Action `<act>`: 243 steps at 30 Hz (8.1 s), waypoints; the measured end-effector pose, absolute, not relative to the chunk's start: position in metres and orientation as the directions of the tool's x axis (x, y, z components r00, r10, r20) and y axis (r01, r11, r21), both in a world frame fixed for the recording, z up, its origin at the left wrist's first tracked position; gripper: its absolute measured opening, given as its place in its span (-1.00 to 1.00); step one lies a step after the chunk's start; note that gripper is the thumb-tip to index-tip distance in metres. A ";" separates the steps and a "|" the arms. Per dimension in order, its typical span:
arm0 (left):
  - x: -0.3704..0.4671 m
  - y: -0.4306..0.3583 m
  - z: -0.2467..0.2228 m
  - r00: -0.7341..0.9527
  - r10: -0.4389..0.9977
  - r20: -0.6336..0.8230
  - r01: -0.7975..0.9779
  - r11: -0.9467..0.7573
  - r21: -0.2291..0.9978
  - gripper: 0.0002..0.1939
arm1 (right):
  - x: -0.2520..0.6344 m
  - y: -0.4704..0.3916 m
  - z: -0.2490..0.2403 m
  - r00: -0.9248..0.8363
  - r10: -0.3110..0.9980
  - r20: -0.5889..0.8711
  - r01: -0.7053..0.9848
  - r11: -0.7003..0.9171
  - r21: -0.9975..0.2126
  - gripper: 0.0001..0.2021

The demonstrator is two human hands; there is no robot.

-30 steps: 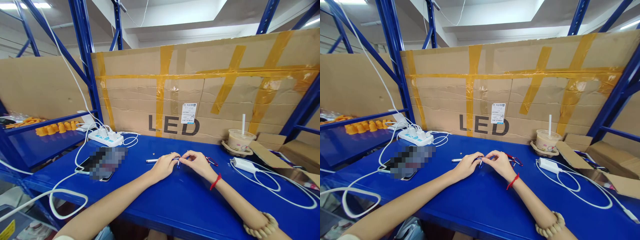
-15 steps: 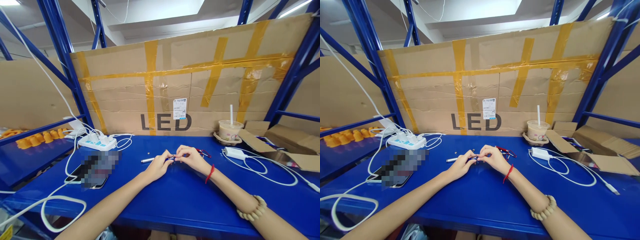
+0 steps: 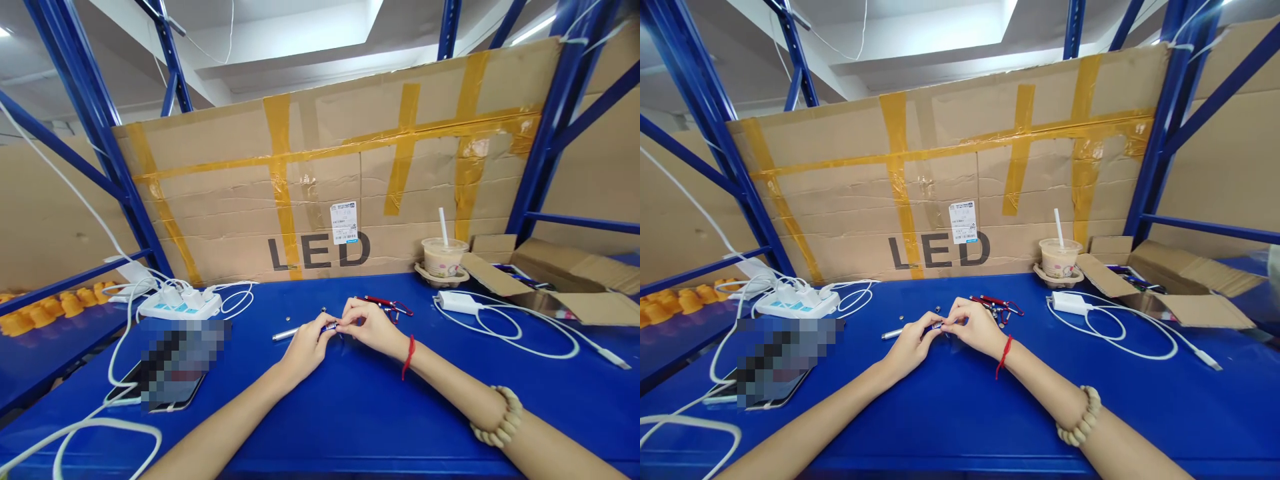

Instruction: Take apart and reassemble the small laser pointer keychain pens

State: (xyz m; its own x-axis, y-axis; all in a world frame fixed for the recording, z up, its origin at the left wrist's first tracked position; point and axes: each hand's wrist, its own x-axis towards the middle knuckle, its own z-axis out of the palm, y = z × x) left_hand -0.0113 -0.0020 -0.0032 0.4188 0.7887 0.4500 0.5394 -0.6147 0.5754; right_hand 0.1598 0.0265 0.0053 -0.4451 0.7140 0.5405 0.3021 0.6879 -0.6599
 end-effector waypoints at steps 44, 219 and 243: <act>-0.002 -0.001 -0.002 0.452 0.546 0.705 0.402 -0.830 0.385 -0.64 | 0.139 0.013 0.003 -0.505 0.859 0.090 0.206 0.221 -0.953 -0.49; -0.001 0.008 0.004 0.289 0.946 0.145 0.113 -0.184 0.976 -0.63 | 0.152 0.018 0.011 -0.559 0.827 0.053 0.379 0.312 -0.872 -0.38; 0.013 -0.011 0.000 0.516 0.852 0.093 0.142 -0.193 0.971 -0.63 | 0.150 0.010 0.019 -0.212 0.977 -0.015 0.156 0.019 -0.988 -0.31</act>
State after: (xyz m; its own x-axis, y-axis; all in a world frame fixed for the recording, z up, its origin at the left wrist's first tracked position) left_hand 0.0127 -0.0111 0.0002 0.5160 0.8515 0.0932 0.1425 -0.1926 0.9709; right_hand 0.1498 0.0096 0.0195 -0.2118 0.9772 -0.0149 0.1555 0.0186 -0.9877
